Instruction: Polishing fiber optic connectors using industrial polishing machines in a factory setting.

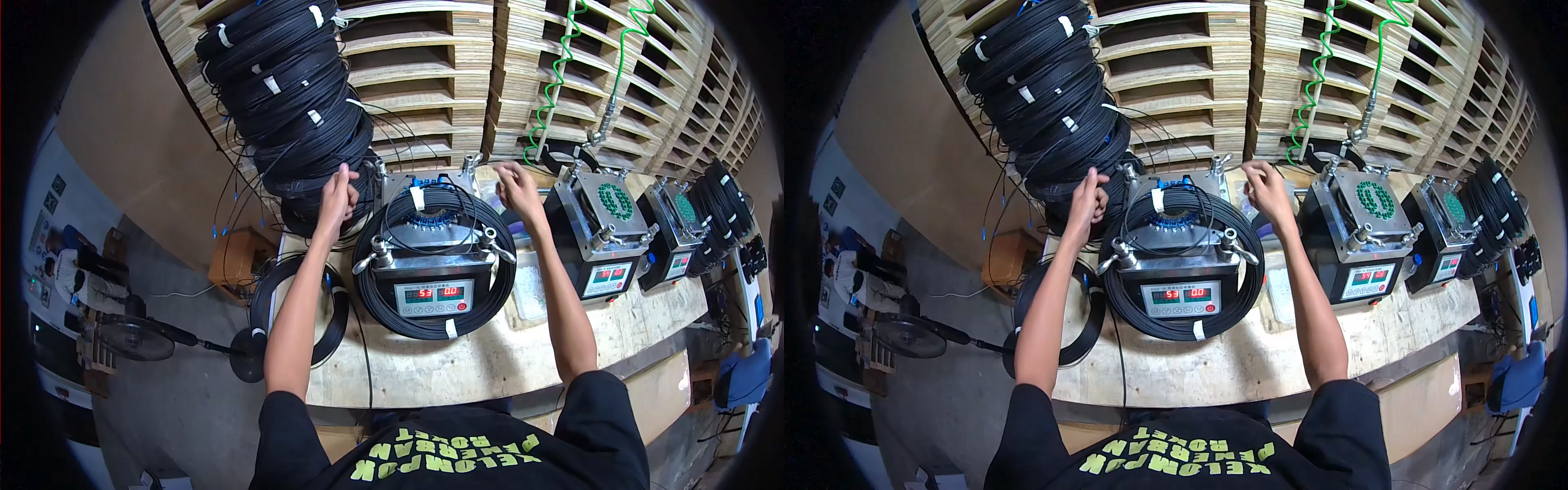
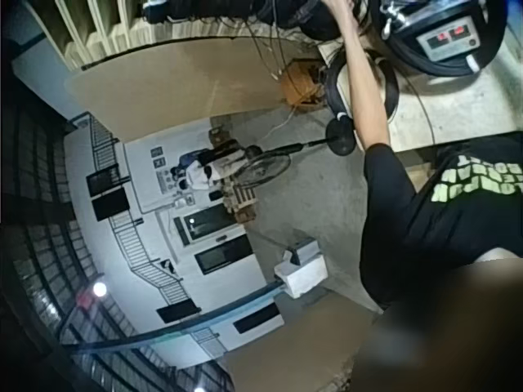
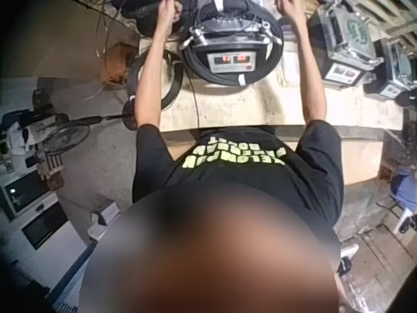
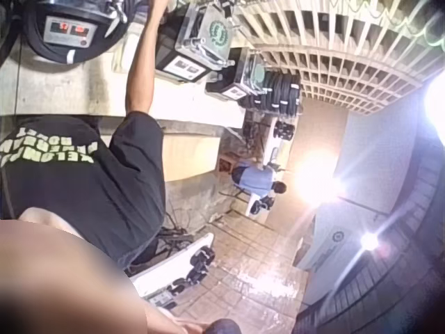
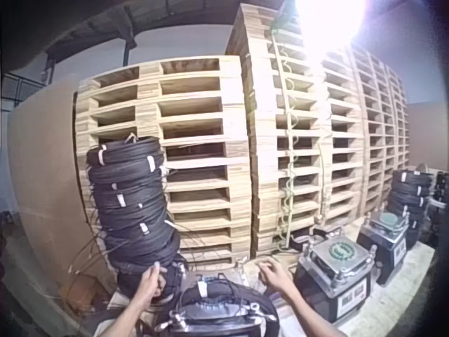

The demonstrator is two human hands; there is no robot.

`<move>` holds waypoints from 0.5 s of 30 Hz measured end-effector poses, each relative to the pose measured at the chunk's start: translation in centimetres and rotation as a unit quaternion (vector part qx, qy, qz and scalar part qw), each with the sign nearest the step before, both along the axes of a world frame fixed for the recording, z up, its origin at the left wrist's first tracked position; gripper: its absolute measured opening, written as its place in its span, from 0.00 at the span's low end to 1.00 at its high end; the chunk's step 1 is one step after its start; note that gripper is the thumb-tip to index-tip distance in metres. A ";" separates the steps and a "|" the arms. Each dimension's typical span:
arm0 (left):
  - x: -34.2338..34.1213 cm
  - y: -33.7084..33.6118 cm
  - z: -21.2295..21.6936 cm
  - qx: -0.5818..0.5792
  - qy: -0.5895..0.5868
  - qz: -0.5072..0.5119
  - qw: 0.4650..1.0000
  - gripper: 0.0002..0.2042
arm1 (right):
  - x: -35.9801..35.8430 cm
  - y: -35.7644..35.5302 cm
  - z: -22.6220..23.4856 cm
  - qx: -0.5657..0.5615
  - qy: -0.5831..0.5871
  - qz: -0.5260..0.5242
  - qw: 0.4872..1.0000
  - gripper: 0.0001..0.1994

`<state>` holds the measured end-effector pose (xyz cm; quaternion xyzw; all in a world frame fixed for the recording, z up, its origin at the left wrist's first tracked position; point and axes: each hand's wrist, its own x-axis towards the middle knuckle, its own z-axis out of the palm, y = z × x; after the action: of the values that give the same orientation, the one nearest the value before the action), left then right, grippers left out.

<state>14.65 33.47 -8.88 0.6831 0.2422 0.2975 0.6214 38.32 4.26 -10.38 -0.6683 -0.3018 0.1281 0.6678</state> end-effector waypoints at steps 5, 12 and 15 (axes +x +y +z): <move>4.7 2.1 0.1 -0.133 0.057 -0.078 0.986 0.24 | 3.1 4.7 0.7 -0.025 0.133 0.060 0.989 0.17; 6.1 3.2 -3.0 -0.202 -0.019 -0.068 0.977 0.16 | 4.0 6.6 -0.6 0.000 0.134 0.095 0.986 0.13; 6.9 2.3 -3.1 -0.208 -0.030 -0.055 0.976 0.16 | 4.4 6.1 -0.5 -0.014 0.146 0.092 0.985 0.14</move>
<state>21.50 35.78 -12.03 0.5422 0.2419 0.2264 0.7722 42.74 10.39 -10.86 -0.6207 -0.2596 0.2898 0.6807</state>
